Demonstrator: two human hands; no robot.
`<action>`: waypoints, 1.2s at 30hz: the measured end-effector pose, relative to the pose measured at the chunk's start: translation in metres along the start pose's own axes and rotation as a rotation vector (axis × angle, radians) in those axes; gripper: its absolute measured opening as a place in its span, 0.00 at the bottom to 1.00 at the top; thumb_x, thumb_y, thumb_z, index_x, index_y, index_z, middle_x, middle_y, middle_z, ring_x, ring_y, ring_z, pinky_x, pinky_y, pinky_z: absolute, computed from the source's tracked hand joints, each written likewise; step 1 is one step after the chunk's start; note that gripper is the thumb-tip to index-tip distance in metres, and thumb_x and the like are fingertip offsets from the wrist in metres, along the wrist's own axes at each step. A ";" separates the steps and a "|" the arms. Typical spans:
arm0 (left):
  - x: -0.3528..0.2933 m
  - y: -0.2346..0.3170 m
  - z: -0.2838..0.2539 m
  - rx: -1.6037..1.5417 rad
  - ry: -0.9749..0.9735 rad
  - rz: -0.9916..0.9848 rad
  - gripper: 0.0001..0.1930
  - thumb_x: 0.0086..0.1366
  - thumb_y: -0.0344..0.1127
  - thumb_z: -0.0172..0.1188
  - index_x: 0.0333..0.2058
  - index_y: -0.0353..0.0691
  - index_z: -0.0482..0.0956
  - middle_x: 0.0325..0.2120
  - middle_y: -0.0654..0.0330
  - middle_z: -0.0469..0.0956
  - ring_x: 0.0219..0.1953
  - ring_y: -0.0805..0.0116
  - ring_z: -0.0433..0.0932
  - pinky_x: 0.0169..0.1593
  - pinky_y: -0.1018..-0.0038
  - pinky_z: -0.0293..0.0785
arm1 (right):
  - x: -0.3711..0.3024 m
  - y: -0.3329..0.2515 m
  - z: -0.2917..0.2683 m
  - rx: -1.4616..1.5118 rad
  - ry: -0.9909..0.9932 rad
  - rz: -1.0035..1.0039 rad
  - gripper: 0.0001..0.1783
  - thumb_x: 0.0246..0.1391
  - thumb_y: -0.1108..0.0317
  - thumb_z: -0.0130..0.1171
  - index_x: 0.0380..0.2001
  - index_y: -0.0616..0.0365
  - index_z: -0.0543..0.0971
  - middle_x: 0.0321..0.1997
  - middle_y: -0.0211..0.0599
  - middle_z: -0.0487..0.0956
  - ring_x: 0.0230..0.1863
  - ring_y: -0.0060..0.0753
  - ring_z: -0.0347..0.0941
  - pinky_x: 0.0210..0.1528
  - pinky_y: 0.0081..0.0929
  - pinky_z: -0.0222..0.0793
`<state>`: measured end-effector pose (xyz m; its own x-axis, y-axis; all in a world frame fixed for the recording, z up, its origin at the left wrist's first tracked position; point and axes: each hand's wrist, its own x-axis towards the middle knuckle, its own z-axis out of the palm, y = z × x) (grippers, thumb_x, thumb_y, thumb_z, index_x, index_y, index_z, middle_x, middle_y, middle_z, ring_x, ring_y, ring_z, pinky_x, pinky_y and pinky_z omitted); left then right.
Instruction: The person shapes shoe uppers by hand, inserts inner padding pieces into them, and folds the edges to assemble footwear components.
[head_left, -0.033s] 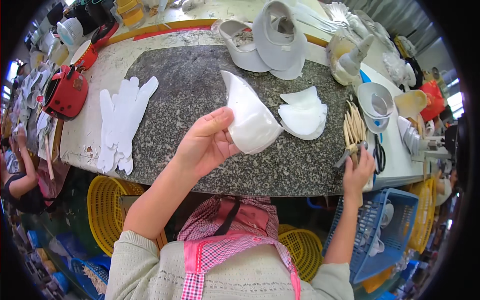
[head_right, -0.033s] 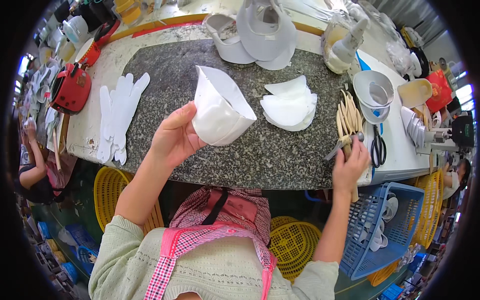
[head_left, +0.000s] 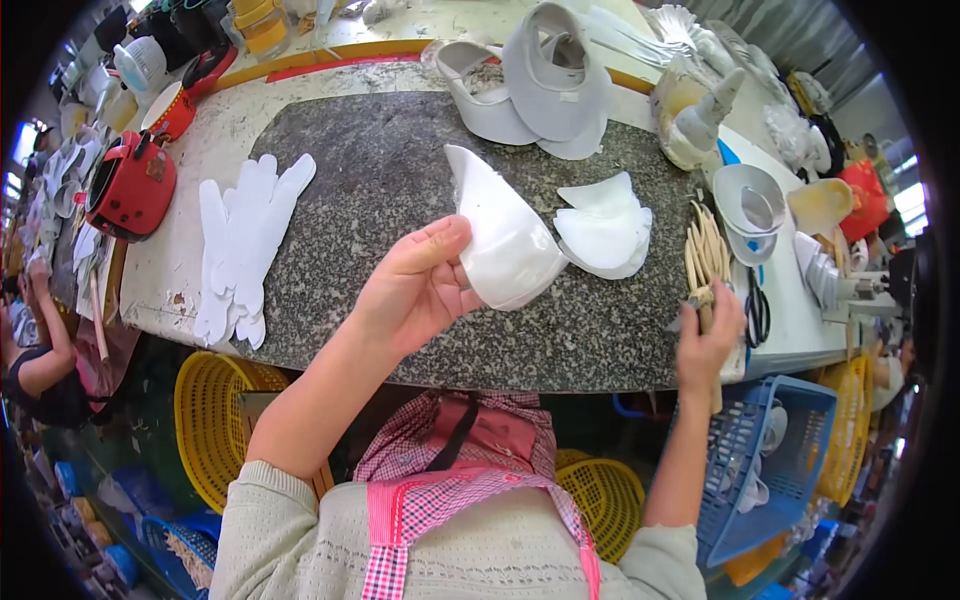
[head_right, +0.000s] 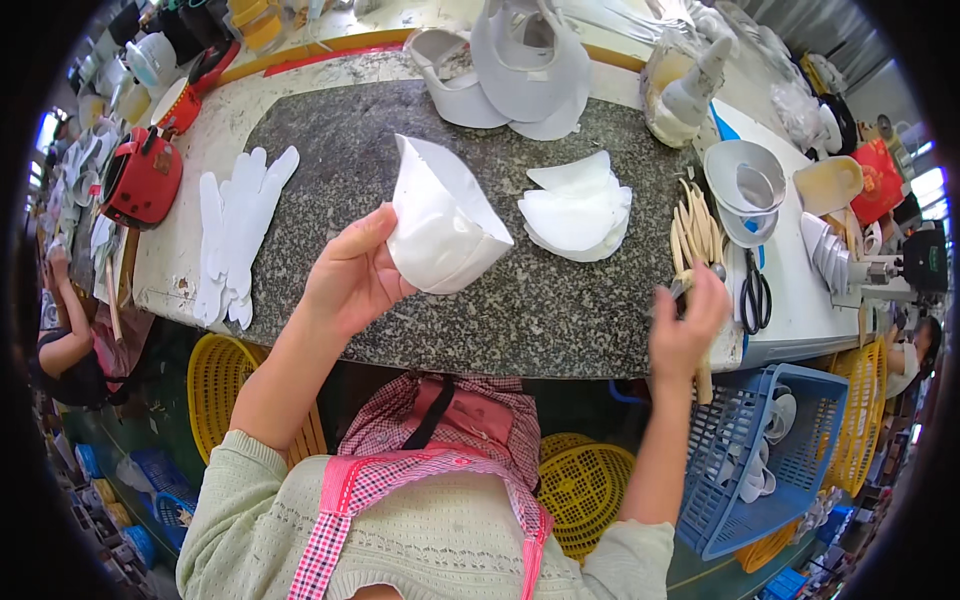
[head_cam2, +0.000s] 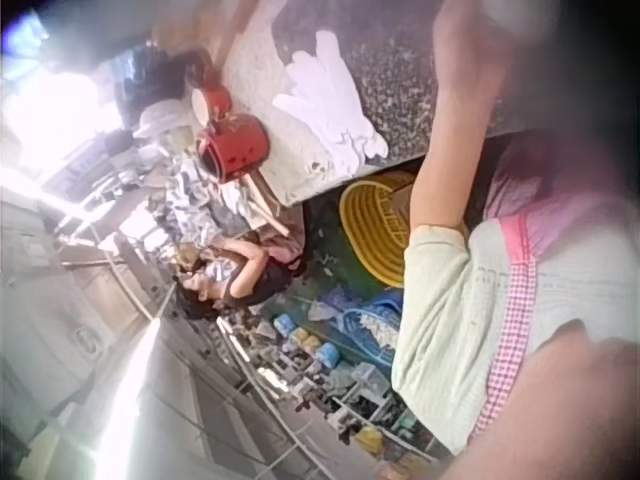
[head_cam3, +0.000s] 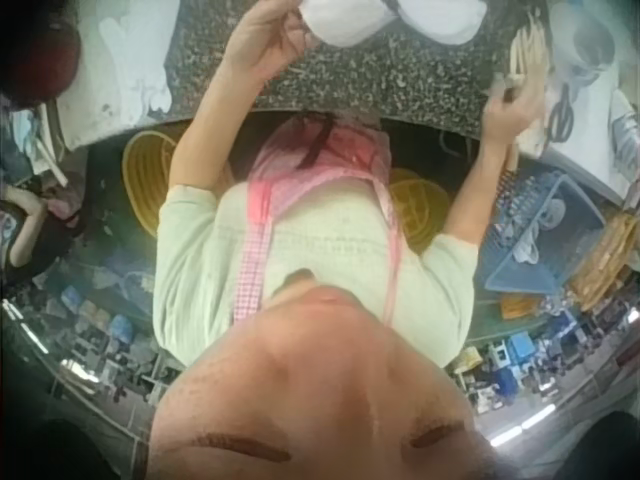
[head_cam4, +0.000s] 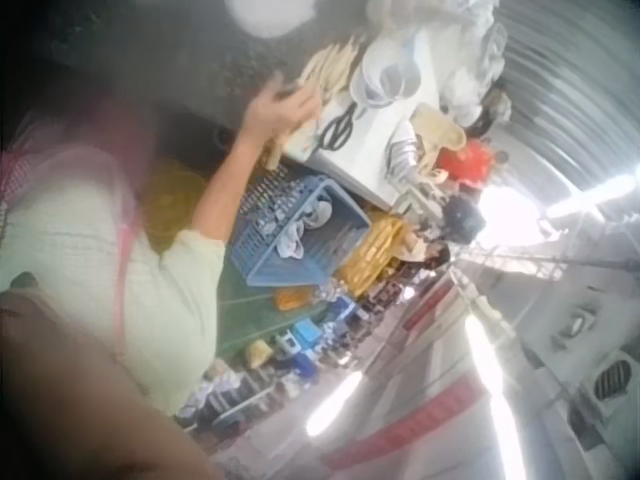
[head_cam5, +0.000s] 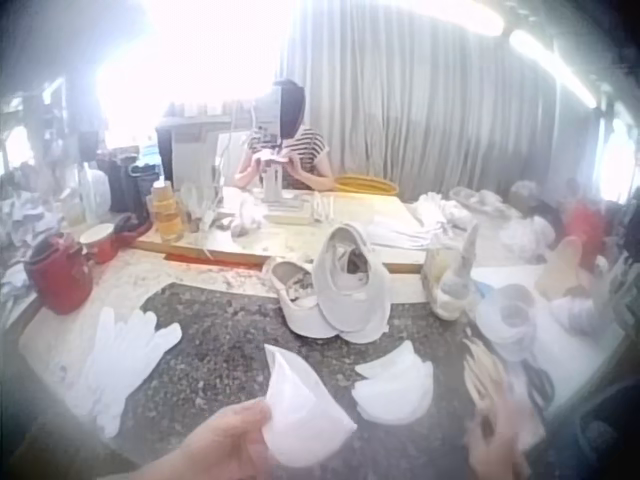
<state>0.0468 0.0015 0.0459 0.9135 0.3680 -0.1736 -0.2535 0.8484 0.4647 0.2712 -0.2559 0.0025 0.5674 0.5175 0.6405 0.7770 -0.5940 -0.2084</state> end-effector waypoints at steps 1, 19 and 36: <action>-0.003 -0.001 0.002 0.063 0.035 -0.007 0.21 0.67 0.40 0.49 0.53 0.30 0.63 0.48 0.50 0.72 0.48 0.61 0.76 0.52 0.63 0.74 | 0.016 -0.045 -0.001 0.358 -0.062 0.014 0.25 0.46 0.64 0.62 0.47 0.63 0.73 0.47 0.45 0.73 0.50 0.44 0.66 0.56 0.37 0.58; -0.012 -0.010 0.021 0.299 0.078 0.206 0.24 0.53 0.26 0.62 0.49 0.29 0.69 0.41 0.55 0.76 0.41 0.70 0.77 0.45 0.72 0.73 | 0.037 -0.182 0.017 1.746 -0.664 0.444 0.14 0.57 0.66 0.57 0.42 0.63 0.73 0.37 0.29 0.76 0.38 0.16 0.70 0.42 0.18 0.67; -0.022 0.046 0.011 1.378 0.090 0.747 0.22 0.54 0.42 0.66 0.44 0.36 0.76 0.37 0.58 0.79 0.39 0.69 0.77 0.43 0.76 0.70 | 0.093 -0.162 0.014 1.626 -1.083 0.212 0.09 0.54 0.67 0.54 0.24 0.61 0.75 0.21 0.19 0.70 0.23 0.10 0.62 0.25 0.14 0.56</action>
<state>0.0188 0.0286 0.0803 0.6852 0.5928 0.4232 -0.1016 -0.4975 0.8615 0.2022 -0.1031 0.0860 0.0787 0.9969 0.0041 -0.2005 0.0199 -0.9795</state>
